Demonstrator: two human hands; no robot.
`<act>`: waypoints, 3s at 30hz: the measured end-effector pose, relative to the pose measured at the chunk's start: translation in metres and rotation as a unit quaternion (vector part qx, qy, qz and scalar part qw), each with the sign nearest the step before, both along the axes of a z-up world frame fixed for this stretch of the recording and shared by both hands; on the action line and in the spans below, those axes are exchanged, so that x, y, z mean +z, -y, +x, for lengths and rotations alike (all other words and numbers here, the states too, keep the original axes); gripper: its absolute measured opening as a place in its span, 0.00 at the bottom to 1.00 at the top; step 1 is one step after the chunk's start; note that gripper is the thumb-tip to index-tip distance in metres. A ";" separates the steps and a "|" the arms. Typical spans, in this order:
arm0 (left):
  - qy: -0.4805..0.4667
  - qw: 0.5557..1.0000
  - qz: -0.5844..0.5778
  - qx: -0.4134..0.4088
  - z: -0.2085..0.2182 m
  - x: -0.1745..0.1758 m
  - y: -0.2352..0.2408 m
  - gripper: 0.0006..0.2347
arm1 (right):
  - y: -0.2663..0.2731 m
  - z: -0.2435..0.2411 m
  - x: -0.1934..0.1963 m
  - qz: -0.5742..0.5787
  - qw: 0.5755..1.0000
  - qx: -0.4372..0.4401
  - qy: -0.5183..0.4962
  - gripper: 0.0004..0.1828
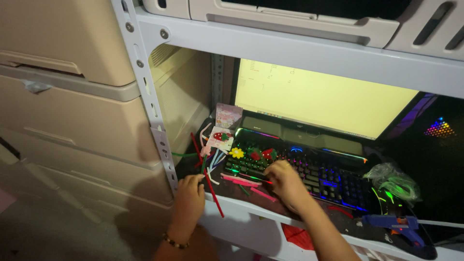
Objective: Crafting small items using colorful pipe cleaners by bending and twisting them at a desk.
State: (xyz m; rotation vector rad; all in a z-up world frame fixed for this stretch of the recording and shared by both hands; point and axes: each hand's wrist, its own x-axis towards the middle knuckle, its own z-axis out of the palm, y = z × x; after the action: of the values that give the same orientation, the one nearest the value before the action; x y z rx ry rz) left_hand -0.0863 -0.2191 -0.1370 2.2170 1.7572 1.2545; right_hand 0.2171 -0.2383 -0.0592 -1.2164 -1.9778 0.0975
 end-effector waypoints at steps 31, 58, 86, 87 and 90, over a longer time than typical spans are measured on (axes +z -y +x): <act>-0.027 0.942 0.233 -0.241 0.052 0.071 -0.025 0.07 | 0.069 -0.056 -0.028 -0.001 0.974 -0.054 -0.219 0.05; 0.114 0.880 0.026 -0.460 0.102 -0.026 0.067 0.06 | 0.236 0.193 -0.060 0.190 0.840 -0.508 -0.007 0.22; 0.069 0.883 -0.019 -0.463 0.095 -0.081 0.069 0.04 | 0.232 0.240 -0.045 -0.078 0.901 -0.420 -0.077 0.24; 0.081 0.888 -0.030 -0.453 0.096 -0.081 0.071 0.05 | 0.233 0.243 -0.049 -0.050 0.910 -0.402 -0.084 0.25; 0.112 0.871 -0.065 -0.474 0.098 -0.081 0.069 0.03 | 0.241 0.226 -0.036 0.026 0.904 -0.422 -0.061 0.25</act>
State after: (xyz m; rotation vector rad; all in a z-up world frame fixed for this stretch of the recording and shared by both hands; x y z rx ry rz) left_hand 0.0119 -0.2878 -0.2184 2.2216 0.4677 1.0103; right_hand 0.4429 -0.4791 -0.0949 -1.8683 -1.1949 -0.3092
